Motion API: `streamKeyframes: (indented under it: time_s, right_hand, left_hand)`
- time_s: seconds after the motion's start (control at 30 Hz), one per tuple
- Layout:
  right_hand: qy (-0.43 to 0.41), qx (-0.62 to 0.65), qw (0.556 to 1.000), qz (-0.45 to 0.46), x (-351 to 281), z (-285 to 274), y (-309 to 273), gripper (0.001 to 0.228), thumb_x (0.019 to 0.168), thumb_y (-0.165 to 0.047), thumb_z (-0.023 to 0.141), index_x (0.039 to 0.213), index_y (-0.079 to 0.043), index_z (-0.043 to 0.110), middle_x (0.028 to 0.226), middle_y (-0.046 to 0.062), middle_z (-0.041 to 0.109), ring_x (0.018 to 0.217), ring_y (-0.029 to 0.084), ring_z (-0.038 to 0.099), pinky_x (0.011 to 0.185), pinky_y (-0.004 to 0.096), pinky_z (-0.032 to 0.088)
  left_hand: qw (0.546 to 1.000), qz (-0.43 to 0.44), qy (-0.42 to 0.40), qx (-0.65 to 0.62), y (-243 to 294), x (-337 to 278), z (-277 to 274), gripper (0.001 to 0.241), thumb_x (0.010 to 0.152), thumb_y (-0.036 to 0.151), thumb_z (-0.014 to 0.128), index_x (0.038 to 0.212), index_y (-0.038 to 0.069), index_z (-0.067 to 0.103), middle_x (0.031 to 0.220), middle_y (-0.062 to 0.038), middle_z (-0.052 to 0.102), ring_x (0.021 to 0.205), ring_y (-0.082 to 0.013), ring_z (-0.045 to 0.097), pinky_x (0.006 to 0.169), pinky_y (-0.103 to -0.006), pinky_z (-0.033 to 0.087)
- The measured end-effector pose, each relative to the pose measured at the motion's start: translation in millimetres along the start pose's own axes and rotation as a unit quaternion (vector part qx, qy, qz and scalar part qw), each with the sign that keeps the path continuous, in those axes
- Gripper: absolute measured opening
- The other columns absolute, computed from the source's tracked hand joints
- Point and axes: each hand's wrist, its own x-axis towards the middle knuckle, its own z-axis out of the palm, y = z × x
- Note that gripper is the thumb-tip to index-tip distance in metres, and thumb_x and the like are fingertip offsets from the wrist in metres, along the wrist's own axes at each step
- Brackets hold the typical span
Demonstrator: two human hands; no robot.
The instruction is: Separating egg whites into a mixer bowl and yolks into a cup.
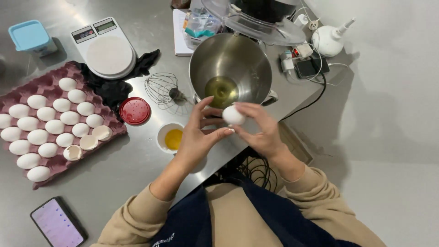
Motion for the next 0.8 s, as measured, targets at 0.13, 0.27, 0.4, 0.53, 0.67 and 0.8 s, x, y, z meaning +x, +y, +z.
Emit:
streamKeyframes:
  time_s: [0.13,0.27,0.4,0.53,0.67,0.8]
  right_hand:
    - [0.097,-0.009,0.993,0.063,-7,-43,51,0.046,0.092,-0.007,0.081,0.133,-0.002,0.062,0.134,0.016,0.066,0.116,0.022,0.069,0.098,0.033,0.060]
    - [0.098,-0.054,0.992,0.055,-10,-53,80,0.044,0.092,-0.005,0.083,0.130,0.000,0.063,0.133,0.016,0.066,0.118,0.024,0.070,0.100,0.035,0.062]
    - [0.130,-0.052,0.989,0.049,-13,-58,90,0.044,0.092,-0.006,0.084,0.131,-0.004,0.062,0.136,0.017,0.063,0.119,0.026,0.069,0.101,0.035,0.061]
    - [0.077,-0.139,0.987,-0.017,-9,-53,91,0.048,0.088,-0.007,0.087,0.129,-0.006,0.062,0.131,0.014,0.066,0.116,0.029,0.069,0.098,0.036,0.057]
    - [0.102,-0.127,0.987,-0.002,-10,-51,95,0.043,0.086,-0.006,0.088,0.123,-0.006,0.065,0.129,0.013,0.065,0.116,0.030,0.068,0.100,0.037,0.058]
    - [0.109,-0.129,0.986,-0.008,-15,-50,104,0.041,0.084,-0.004,0.088,0.118,-0.006,0.066,0.126,0.013,0.064,0.115,0.027,0.067,0.099,0.037,0.059]
  left_hand:
    - [0.999,0.022,0.001,0.030,1,8,0,0.073,0.081,0.018,0.085,0.144,0.009,0.048,0.137,-0.009,0.057,0.123,-0.0213,0.062,0.093,-0.0340,0.062]
    - [0.995,0.025,0.033,0.090,-7,7,-1,0.048,0.087,0.022,0.080,0.131,0.011,0.065,0.143,-0.007,0.057,0.129,-0.0210,0.059,0.096,-0.0337,0.060]
    - [0.988,0.040,0.045,0.145,-8,15,-3,0.040,0.089,0.026,0.076,0.127,0.015,0.069,0.147,-0.005,0.058,0.132,-0.0207,0.058,0.096,-0.0355,0.054]
    - [0.986,0.044,0.036,0.157,-13,12,-4,0.038,0.090,0.027,0.076,0.126,0.016,0.069,0.147,-0.005,0.060,0.131,-0.0204,0.059,0.097,-0.0358,0.052]
    - [0.986,0.041,0.046,0.157,-19,11,-5,0.034,0.090,0.026,0.076,0.122,0.015,0.072,0.145,-0.005,0.061,0.130,-0.0203,0.059,0.098,-0.0360,0.051]
    - [0.985,0.057,0.033,0.157,-20,16,-7,0.032,0.090,0.025,0.076,0.120,0.014,0.072,0.143,-0.005,0.062,0.130,-0.0204,0.059,0.098,-0.0359,0.050]
